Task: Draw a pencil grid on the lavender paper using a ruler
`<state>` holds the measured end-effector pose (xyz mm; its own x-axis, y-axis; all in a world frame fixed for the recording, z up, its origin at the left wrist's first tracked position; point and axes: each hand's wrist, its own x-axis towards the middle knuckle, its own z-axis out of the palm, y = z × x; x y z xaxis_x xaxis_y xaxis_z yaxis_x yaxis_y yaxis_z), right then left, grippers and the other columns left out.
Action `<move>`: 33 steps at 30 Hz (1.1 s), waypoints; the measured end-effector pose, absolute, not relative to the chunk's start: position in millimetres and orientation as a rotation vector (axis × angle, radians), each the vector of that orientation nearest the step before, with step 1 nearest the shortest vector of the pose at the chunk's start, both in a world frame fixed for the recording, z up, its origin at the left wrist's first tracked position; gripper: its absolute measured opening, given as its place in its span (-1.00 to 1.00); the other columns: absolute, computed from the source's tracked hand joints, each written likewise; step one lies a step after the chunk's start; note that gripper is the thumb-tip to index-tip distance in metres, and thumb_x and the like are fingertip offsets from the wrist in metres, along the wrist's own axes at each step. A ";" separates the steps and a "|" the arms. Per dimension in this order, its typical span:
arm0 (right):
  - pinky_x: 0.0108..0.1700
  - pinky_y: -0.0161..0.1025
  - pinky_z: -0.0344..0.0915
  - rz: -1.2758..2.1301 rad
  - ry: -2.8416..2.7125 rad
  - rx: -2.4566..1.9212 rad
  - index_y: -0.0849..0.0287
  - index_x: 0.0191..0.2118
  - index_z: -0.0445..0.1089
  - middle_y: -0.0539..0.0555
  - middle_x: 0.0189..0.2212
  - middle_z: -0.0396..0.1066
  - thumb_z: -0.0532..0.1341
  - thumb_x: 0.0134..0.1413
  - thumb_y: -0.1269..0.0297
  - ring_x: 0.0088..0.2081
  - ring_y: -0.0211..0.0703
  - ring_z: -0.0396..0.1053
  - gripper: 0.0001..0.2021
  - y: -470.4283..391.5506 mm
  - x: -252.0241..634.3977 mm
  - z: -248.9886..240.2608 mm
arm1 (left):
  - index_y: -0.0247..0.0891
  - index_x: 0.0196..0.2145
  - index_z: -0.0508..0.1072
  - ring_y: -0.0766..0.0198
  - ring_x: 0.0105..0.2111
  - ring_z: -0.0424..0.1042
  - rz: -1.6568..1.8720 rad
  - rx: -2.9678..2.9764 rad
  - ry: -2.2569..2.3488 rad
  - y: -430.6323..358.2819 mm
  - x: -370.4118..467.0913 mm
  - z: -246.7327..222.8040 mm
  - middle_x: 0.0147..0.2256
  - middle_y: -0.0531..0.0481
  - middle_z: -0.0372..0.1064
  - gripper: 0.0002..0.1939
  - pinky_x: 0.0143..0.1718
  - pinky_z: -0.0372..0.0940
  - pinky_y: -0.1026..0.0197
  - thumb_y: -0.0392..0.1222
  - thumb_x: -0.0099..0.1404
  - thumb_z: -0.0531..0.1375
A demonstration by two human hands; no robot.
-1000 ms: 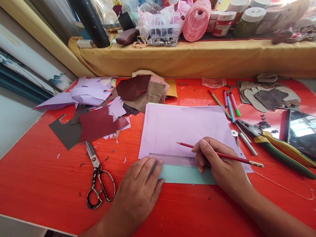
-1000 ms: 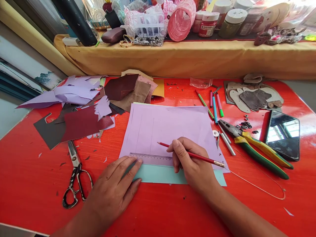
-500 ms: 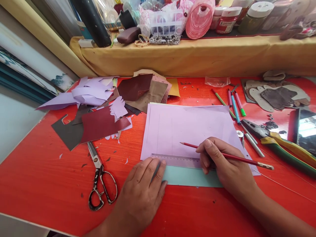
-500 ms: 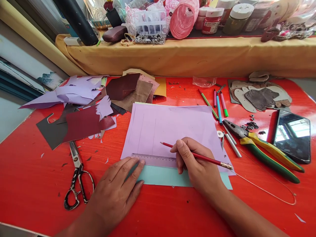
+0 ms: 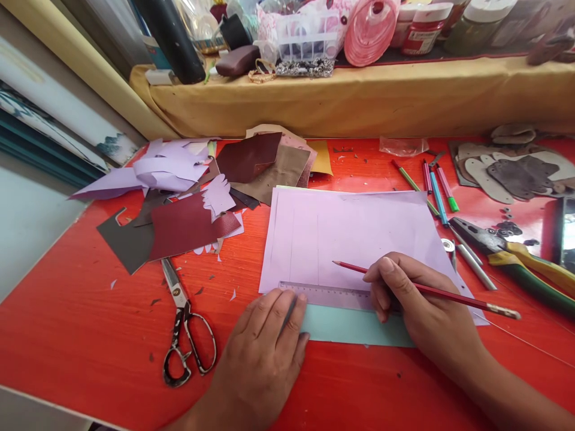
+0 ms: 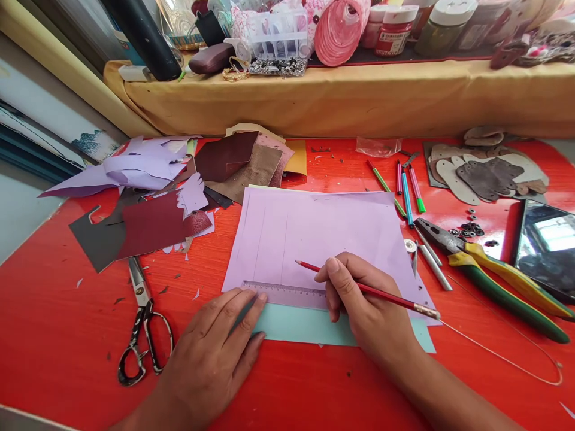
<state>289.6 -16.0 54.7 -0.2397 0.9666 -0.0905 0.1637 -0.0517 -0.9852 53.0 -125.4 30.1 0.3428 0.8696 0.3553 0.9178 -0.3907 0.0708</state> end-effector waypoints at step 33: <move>-0.55 -0.27 0.31 1.350 -1.498 -1.288 0.08 -0.37 0.54 -0.03 -0.63 0.37 0.25 0.50 -0.13 -0.62 -0.21 0.36 -0.53 -13.6 285.4 56.6 | -0.39 0.27 0.53 -0.06 0.18 0.50 -0.519 -2.432 -1.666 -131.0 52.0 27.6 0.19 -0.21 0.59 -0.63 0.26 0.25 -0.07 -0.25 0.62 0.16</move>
<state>285.4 -13.6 56.6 -0.2303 0.9680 -0.0997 0.1998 -0.0532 -0.9784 52.0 -131.0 27.6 0.3240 0.8737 0.3627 0.9251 -0.3729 0.0718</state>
